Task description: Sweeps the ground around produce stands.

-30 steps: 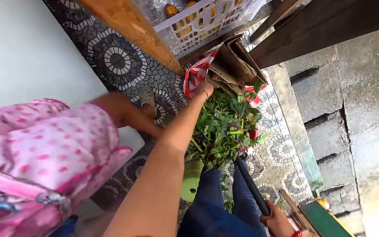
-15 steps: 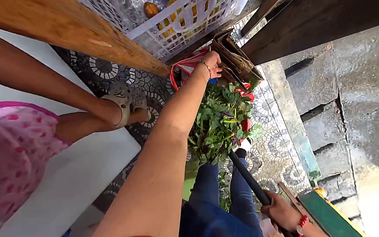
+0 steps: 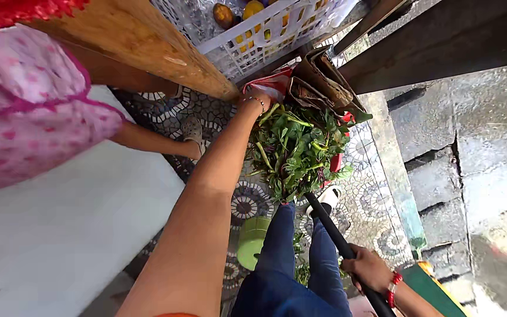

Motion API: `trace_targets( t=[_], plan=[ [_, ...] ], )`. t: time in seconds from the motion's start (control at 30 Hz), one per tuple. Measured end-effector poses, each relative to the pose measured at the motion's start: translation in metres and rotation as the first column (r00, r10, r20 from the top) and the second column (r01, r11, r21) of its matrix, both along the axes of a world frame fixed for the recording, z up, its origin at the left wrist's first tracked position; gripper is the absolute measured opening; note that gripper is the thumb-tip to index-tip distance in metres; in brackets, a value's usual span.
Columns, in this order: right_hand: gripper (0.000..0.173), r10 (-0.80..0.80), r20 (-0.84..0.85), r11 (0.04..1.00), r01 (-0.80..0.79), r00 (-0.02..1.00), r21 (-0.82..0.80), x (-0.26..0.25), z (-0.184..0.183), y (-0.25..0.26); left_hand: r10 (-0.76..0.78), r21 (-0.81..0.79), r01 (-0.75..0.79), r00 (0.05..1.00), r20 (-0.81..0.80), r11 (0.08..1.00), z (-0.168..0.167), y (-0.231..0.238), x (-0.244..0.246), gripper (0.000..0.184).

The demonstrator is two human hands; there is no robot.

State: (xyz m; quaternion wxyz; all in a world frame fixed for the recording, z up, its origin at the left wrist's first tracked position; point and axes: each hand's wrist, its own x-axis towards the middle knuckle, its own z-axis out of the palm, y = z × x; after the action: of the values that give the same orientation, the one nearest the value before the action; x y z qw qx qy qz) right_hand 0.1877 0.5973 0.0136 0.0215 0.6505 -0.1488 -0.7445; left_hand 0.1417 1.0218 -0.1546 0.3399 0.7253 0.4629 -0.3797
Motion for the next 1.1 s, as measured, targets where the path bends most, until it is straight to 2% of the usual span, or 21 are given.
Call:
trace_targets(
  t=[0.03,0.07,0.13,0.17,0.2,0.23,0.27,0.3,0.33,0.4,0.47,0.5,0.63,0.73,0.83,0.97,1.1],
  plan=[
    [0.027,-0.007,0.002,1.000,0.007,1.000,0.005,-0.001,0.001,-0.001,-0.082,-0.015,0.081,0.994,-0.075,0.997,-0.006,-0.001,-0.009,0.039],
    [0.027,-0.016,0.006,1.000,0.015,1.000,0.011,-0.001,0.001,-0.001,-0.093,-0.034,0.089,0.989,-0.118,0.995,-0.012,-0.001,-0.018,0.041],
    [0.027,-0.025,0.014,1.000,0.025,1.000,0.007,-0.001,0.000,-0.001,0.049,-0.081,-0.057,0.995,-0.092,0.995,-0.025,0.001,-0.032,0.054],
    [0.028,-0.032,0.017,0.999,0.032,0.999,0.003,0.000,0.000,0.000,0.215,-0.125,-0.216,0.976,-0.024,0.968,-0.030,0.002,-0.037,0.062],
    [0.029,-0.041,0.019,0.999,0.041,0.999,-0.001,0.001,0.000,0.001,0.459,-0.168,-0.445,0.887,0.053,0.880,-0.040,0.001,-0.043,0.066],
    [0.030,-0.050,0.021,0.999,0.050,0.999,-0.005,0.002,0.001,0.002,0.678,-0.217,-0.649,0.728,0.098,0.729,-0.055,-0.001,-0.049,0.067],
    [0.031,-0.055,0.022,0.998,0.055,0.998,-0.008,0.002,0.002,0.003,0.805,-0.254,-0.767,0.583,0.111,0.590,-0.070,-0.002,-0.052,0.065],
    [0.031,-0.060,0.022,0.998,0.061,0.998,-0.011,0.003,0.002,0.005,0.869,-0.281,-0.823,0.479,0.121,0.493,-0.081,-0.002,-0.053,0.062],
    [0.031,-0.065,0.022,0.998,0.065,0.998,-0.013,0.003,0.004,0.006,0.899,-0.312,-0.843,0.416,0.139,0.438,-0.089,-0.003,-0.053,0.059],
    [0.031,-0.072,0.023,0.997,0.072,0.997,-0.019,0.004,0.006,0.009,0.916,-0.380,-0.835,0.341,0.209,0.398,-0.099,-0.007,-0.053,0.048],
    [0.031,-0.074,0.021,0.997,0.075,0.997,-0.025,0.005,0.008,0.011,0.901,-0.414,-0.811,0.296,0.318,0.413,-0.103,-0.011,-0.058,0.039],
    [0.030,-0.071,0.018,0.997,0.072,0.997,-0.024,0.007,0.010,0.012,0.875,-0.391,-0.801,0.317,0.366,0.454,-0.101,-0.013,-0.065,0.037],
    [0.029,-0.080,0.020,0.996,0.080,0.997,-0.028,0.010,0.015,0.022,0.604,-0.188,-0.598,0.636,0.480,0.779,-0.083,-0.008,-0.123,0.037],
    [0.029,-0.144,0.004,0.989,0.144,0.990,-0.029,0.008,0.019,0.032,0.451,-0.029,-0.509,0.734,0.507,0.860,-0.069,-0.010,-0.162,0.037],
    [0.023,-0.210,-0.026,0.977,0.208,0.977,-0.053,0.005,0.025,0.045,0.380,0.031,-0.486,0.721,0.580,0.874,-0.045,-0.027,-0.179,0.035],
    [0.017,-0.285,-0.051,0.957,0.282,0.957,-0.063,0.005,0.028,0.064,0.228,0.068,-0.416,0.620,0.751,0.907,-0.012,-0.059,-0.166,0.029],
    [0.014,-0.366,-0.135,0.930,0.355,0.921,-0.095,0.026,0.037,0.102,0.141,0.113,-0.359,0.609,0.780,0.926,-0.001,-0.069,-0.152,0.030]
  ],
)
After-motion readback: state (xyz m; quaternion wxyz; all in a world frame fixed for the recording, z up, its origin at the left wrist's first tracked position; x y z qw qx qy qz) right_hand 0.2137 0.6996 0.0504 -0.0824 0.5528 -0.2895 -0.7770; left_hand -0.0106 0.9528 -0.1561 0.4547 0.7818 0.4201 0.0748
